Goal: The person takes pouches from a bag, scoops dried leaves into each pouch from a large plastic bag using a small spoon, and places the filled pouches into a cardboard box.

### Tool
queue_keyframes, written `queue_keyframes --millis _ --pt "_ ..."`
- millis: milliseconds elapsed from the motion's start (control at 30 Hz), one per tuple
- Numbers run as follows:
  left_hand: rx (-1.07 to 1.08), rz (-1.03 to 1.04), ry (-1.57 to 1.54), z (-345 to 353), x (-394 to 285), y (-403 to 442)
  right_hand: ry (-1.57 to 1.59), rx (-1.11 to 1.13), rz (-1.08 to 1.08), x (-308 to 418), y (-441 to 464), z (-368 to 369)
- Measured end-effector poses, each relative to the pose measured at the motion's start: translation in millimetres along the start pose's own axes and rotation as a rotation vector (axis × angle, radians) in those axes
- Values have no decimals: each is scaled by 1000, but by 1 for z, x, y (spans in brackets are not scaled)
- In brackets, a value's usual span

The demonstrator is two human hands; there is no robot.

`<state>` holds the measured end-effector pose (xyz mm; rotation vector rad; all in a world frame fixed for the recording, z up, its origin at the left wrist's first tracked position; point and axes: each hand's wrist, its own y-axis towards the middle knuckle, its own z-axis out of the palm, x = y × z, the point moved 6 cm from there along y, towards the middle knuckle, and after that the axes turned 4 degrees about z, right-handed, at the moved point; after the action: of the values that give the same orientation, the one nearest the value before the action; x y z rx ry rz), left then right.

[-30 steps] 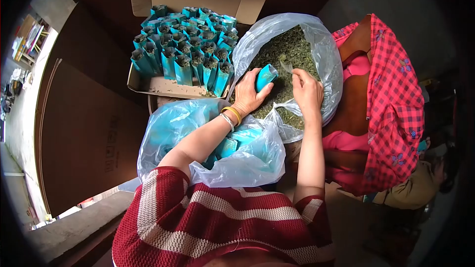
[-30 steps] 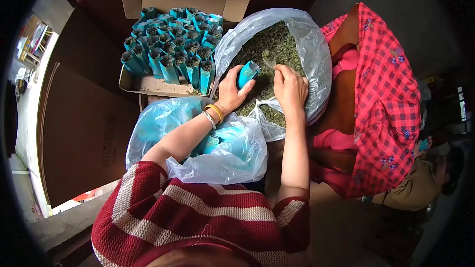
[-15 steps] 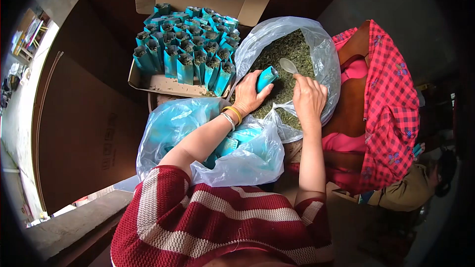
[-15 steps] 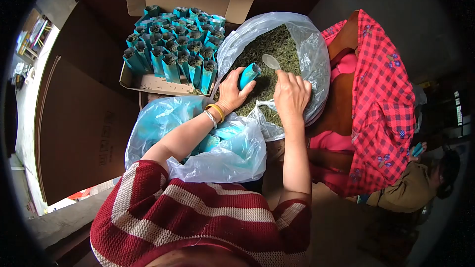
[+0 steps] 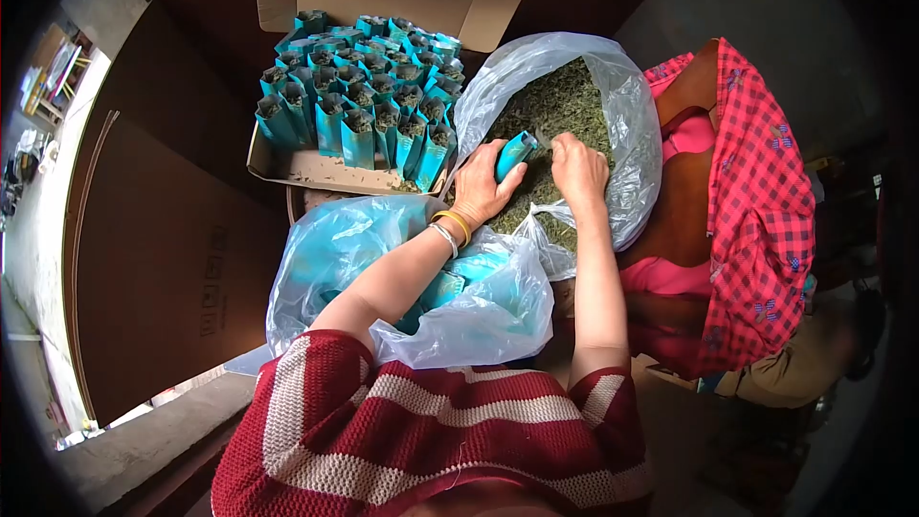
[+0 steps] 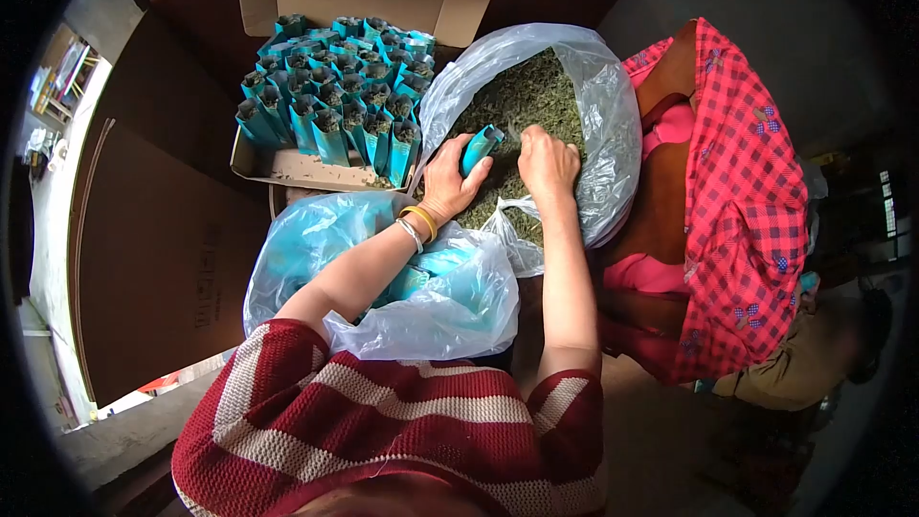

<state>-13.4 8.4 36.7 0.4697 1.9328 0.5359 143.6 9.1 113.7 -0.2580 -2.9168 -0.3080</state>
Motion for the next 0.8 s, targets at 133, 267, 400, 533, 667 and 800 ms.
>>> queue_keyframes --millis 133,267,400,533,667,800 --pt "15 -21 4 0 -2 1 73 -83 -10 1 -13 -35" --pt "5 -13 21 1 0 -2 92 -197 -114 8 -29 -55" --pt "10 -2 26 0 -3 0 37 -277 -240 21 -40 -60" --pt "29 -21 18 -1 -2 0 -11 -331 -272 23 -41 -61" --pt "29 -27 -8 0 0 0 -73 -77 -139 11 -33 -44" --pt "8 -11 -15 0 1 -2 -39 113 -37 0 -17 3"
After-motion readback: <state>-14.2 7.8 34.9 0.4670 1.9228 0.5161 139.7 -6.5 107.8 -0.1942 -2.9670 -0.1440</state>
